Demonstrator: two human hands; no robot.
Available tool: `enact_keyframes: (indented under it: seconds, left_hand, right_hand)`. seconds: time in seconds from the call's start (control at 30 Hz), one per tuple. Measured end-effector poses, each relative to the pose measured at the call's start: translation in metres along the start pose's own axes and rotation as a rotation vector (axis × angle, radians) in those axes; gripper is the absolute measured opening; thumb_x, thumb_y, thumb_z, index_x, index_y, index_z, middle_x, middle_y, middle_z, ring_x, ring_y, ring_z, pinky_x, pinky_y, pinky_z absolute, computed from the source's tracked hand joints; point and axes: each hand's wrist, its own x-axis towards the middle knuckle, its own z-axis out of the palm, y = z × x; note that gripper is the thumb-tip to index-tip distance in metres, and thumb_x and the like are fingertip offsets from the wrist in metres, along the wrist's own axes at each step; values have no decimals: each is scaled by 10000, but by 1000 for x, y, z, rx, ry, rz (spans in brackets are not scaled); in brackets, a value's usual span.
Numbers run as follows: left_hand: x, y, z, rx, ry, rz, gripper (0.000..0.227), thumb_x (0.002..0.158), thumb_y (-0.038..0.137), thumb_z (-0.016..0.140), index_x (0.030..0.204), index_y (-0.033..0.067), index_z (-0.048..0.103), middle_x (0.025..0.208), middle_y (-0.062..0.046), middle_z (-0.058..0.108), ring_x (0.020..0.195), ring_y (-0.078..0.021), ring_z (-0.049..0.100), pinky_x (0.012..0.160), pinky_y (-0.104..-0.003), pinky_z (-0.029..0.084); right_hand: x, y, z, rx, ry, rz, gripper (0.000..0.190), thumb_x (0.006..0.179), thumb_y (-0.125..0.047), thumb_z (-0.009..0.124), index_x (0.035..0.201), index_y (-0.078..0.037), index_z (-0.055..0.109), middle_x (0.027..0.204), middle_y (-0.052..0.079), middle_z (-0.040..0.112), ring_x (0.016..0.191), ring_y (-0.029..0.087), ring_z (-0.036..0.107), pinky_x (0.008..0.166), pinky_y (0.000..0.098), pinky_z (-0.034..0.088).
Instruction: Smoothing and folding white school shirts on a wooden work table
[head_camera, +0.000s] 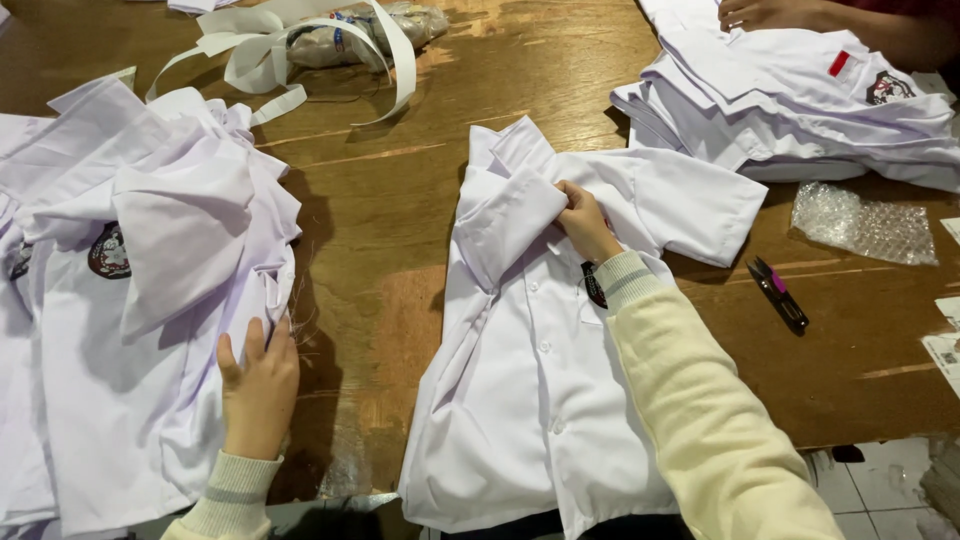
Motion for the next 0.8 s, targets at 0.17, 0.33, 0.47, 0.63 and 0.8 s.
enact_keyframes:
  seconds: [0.17,0.33,0.47,0.63,0.8]
  left_hand:
    - [-3,0,-4,-315,139,41,334,860,206,640,1110,424,671,1294,194,650,1104,-85,602,1005,-395,323]
    - [9,3,-10,-464,131,16,182,979,209,605,1157,243,621,809,68,615,695,-159,652,643,-289,483]
    - [29,4,21,-405,154,-189,333,1001,577,567,853,280,599,649,86,628,678,-120,683,969,-346,477]
    - [69,-20,-42,-882,-109,-283,566,836,17,768,1345,161,569,1454,-124,452,871,-450,751,723,-535,649]
    - [103,14,-28,-749,264,-415,186,1119,316,659,988,189,694,790,8,710,801,-191,742,1271,-555,251]
  right_hand:
    - [2,2,-2,-16,-4,-13,271,800,61,545,759,-197,472,731,-94,480,696,13,398,612,174,322]
    - [3,9,-2,-10,3,-15,262,785,52,540,750,-196,460,717,-96,468,677,8,392,591,174,318]
    - [14,41,-9,27,108,18,270,711,133,632,846,-100,632,721,-43,535,665,87,489,589,193,365]
    - [17,43,-11,34,112,20,272,705,139,625,847,-93,635,718,-29,545,667,95,496,593,199,375]
    - [18,37,-10,-53,57,-96,416,700,183,554,1019,-64,655,849,41,609,814,157,569,734,256,480]
